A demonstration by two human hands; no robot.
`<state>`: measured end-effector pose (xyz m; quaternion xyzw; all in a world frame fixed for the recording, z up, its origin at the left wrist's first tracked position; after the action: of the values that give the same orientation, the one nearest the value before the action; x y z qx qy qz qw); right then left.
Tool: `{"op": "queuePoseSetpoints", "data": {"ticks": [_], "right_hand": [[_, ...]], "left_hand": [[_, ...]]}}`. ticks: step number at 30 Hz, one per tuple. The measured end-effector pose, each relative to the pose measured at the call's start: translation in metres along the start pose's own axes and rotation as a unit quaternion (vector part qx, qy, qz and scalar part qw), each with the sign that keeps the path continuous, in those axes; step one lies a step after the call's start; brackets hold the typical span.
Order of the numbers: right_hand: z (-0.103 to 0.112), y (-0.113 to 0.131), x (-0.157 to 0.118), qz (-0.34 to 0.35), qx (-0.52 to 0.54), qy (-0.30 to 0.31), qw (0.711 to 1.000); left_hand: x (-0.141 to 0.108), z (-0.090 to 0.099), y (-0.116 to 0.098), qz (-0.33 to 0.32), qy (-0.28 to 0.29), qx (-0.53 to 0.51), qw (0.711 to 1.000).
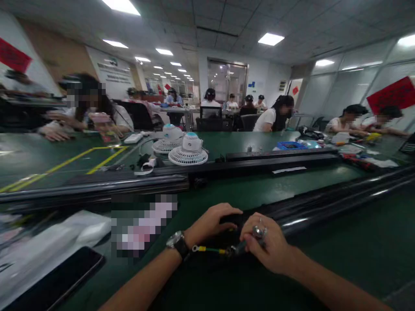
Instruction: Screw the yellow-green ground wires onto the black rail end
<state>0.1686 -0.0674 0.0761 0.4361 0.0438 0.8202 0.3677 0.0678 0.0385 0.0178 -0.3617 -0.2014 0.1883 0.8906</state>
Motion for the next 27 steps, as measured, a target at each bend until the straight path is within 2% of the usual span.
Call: {"op": "queuePoseSetpoints", "data": {"ticks": [4,10,16,18,21,24,27], "right_hand": [[0.003,0.01,0.0,0.009,0.01,-0.005,1.0],[0.009,-0.002,-0.003,-0.051,0.009,-0.012,0.999],[0.004,-0.004,-0.003,-0.026,-0.061,0.005,0.998],[-0.002,-0.004,-0.002,-0.02,-0.105,0.034,0.994],[-0.017,-0.005,-0.001,-0.021,-0.15,0.117,0.981],[-0.026,-0.005,-0.001,-0.035,-0.154,0.183,0.97],[-0.026,-0.005,-0.001,-0.051,-0.146,0.213,0.965]], "left_hand": [[-0.003,0.002,0.001,0.006,-0.025,-0.01,1.0],[-0.003,0.002,0.008,0.033,-0.025,-0.004,0.999],[-0.003,0.003,0.015,0.038,-0.034,0.008,0.999],[-0.003,0.002,0.016,0.029,-0.031,0.019,0.999],[-0.003,0.002,0.016,0.014,-0.031,0.028,0.999],[-0.004,0.003,0.017,0.006,-0.037,0.037,0.999],[-0.005,0.002,0.017,0.003,-0.037,0.048,0.998]]}}
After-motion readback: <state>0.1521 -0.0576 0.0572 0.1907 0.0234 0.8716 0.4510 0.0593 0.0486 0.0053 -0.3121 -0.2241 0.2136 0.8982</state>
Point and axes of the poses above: each hand's wrist, its own x-axis towards the middle knuckle, its own z-axis out of the back of the hand, y = z × x, the point moved 8 cm from there along x, towards the middle knuckle, and after that the axes turned 10 degrees about -x, right-handed, at the moved point
